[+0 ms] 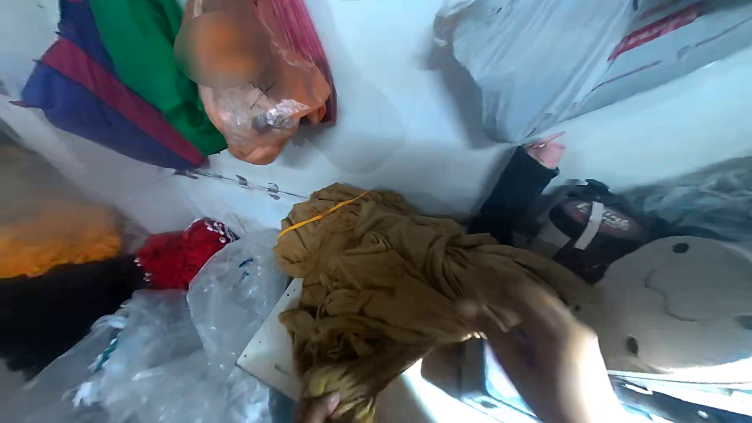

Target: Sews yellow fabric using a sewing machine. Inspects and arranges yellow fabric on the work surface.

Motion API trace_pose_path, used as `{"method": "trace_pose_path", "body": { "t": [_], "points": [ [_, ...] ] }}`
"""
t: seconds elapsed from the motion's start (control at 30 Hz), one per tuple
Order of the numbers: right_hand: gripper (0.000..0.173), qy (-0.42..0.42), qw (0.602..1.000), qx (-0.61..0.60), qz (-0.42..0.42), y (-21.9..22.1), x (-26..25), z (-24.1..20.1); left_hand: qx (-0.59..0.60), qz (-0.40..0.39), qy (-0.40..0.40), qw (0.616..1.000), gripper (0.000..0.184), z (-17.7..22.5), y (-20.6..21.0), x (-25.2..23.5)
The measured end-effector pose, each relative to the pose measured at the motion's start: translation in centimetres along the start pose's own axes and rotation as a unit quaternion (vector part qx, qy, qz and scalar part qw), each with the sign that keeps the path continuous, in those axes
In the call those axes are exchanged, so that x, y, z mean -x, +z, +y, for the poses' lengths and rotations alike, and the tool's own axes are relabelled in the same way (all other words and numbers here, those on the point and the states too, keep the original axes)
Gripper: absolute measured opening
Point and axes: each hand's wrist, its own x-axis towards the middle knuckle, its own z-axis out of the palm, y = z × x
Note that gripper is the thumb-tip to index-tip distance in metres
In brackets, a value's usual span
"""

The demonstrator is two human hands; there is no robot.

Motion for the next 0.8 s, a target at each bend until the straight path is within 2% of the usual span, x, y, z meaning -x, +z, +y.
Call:
{"method": "trace_pose_path", "body": {
  "t": [0.03,0.07,0.17,0.2,0.27,0.33,0.4,0.43,0.53,0.63,0.67,0.73,0.77,0.8],
  "points": [
    [0.052,0.027,0.998,0.064,-0.005,1.0,-1.8,1.6,-0.011,0.01,-0.02,1.0,0.017,-0.1,-0.1,0.0],
    [0.057,0.069,0.993,0.085,-0.046,2.1,-3.3,2.8,-0.025,0.018,-0.045,0.999,0.016,-0.2,0.0,0.1],
    [0.055,0.181,0.955,0.072,-0.223,4.8,-5.0,2.7,-0.036,-0.001,-0.09,0.995,0.017,0.0,0.3,0.4],
    [0.054,0.172,0.947,0.082,-0.258,5.2,-4.4,1.6,-0.019,-0.008,-0.095,0.995,0.019,0.1,0.2,0.3],
    [0.057,0.098,0.954,0.117,-0.26,5.5,-1.8,-1.2,0.001,0.001,-0.097,0.995,0.021,0.4,-0.1,0.1],
    [0.063,0.037,0.956,0.1,-0.272,5.3,1.1,-3.6,-0.035,0.02,-0.08,0.996,0.026,0.6,-0.4,0.0],
    [0.061,0.053,0.941,0.035,-0.331,4.1,2.8,-5.2,-0.125,0.025,-0.035,0.991,0.031,0.7,-0.7,0.2],
    [0.057,0.079,0.936,0.009,-0.344,3.6,3.3,-5.5,-0.164,0.01,-0.012,0.986,0.039,0.7,-1.1,0.2],
    [0.056,0.133,0.929,0.002,-0.346,3.9,3.9,-5.2,-0.226,-0.053,0.0,0.973,0.06,1.2,-2.1,0.4],
    [0.061,0.164,0.928,-0.087,-0.323,6.3,4.8,-4.1,-0.205,-0.071,-0.018,0.976,0.064,0.9,-2.9,0.9],
    [0.056,0.141,0.944,-0.095,-0.283,7.1,5.5,-4.6,-0.191,-0.068,-0.022,0.979,0.065,0.7,-3.1,1.0],
    [0.034,0.04,0.975,-0.064,-0.211,8.6,6.8,-6.2,-0.139,-0.055,-0.033,0.988,0.071,0.6,-3.5,1.1],
    [0.026,-0.017,0.979,-0.057,-0.197,8.9,7.4,-7.4,-0.096,-0.043,-0.04,0.994,0.069,0.6,-4.0,1.2],
    [0.029,-0.079,0.971,-0.052,-0.218,8.9,7.9,-8.6,-0.031,-0.034,-0.044,0.998,0.063,0.6,-4.4,1.2]
  ]
}}
